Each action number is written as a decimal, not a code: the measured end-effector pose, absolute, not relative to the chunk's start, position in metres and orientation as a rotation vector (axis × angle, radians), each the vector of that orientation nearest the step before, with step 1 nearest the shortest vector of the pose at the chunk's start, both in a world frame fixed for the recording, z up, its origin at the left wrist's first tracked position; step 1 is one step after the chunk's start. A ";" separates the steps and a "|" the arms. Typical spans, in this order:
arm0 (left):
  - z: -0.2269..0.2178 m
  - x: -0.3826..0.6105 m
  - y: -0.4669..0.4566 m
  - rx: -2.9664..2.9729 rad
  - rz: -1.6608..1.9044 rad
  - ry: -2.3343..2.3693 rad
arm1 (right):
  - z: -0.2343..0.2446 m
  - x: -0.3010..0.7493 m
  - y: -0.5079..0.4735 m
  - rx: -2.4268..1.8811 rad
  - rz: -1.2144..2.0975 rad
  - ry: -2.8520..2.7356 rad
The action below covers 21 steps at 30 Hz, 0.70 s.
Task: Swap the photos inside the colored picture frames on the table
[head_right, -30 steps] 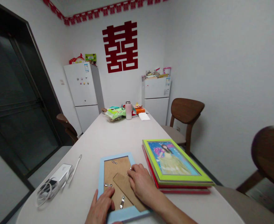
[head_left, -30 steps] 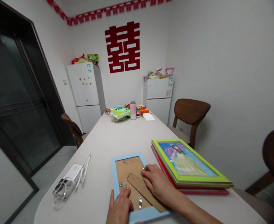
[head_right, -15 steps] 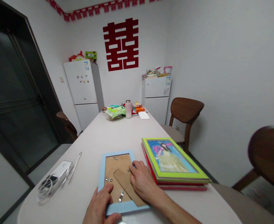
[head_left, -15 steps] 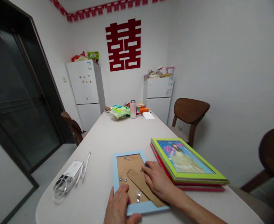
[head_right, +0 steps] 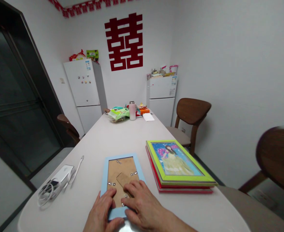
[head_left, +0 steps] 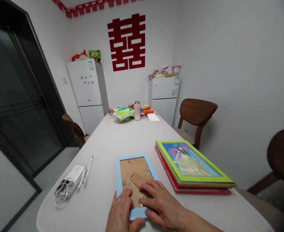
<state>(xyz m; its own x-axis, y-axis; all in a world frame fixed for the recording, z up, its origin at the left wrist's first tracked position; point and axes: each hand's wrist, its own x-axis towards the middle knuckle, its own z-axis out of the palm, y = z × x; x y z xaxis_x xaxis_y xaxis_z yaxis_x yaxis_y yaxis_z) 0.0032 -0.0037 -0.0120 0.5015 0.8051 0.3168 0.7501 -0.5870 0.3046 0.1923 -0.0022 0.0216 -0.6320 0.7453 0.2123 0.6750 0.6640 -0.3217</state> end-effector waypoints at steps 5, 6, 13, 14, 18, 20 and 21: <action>-0.015 0.003 -0.004 2.626 0.741 1.345 | 0.021 0.193 -0.002 -1.084 0.287 -2.636; -0.016 0.003 -0.004 2.624 0.756 1.343 | 0.021 0.193 -0.002 -1.077 0.281 -2.645; -0.017 0.003 -0.004 2.539 0.778 1.345 | 0.024 0.193 -0.003 -1.088 0.341 -2.608; -0.017 0.003 -0.003 2.529 0.771 1.339 | 0.026 0.192 -0.003 -1.085 0.356 -2.599; -0.017 0.003 -0.004 2.487 0.780 1.358 | 0.031 0.180 0.005 -1.134 0.352 -2.512; -0.017 0.003 -0.004 2.478 0.811 1.350 | 0.030 0.169 0.016 -1.187 0.305 -2.476; -0.017 0.003 -0.004 2.476 0.823 1.343 | 0.029 0.163 0.022 -1.214 0.280 -2.470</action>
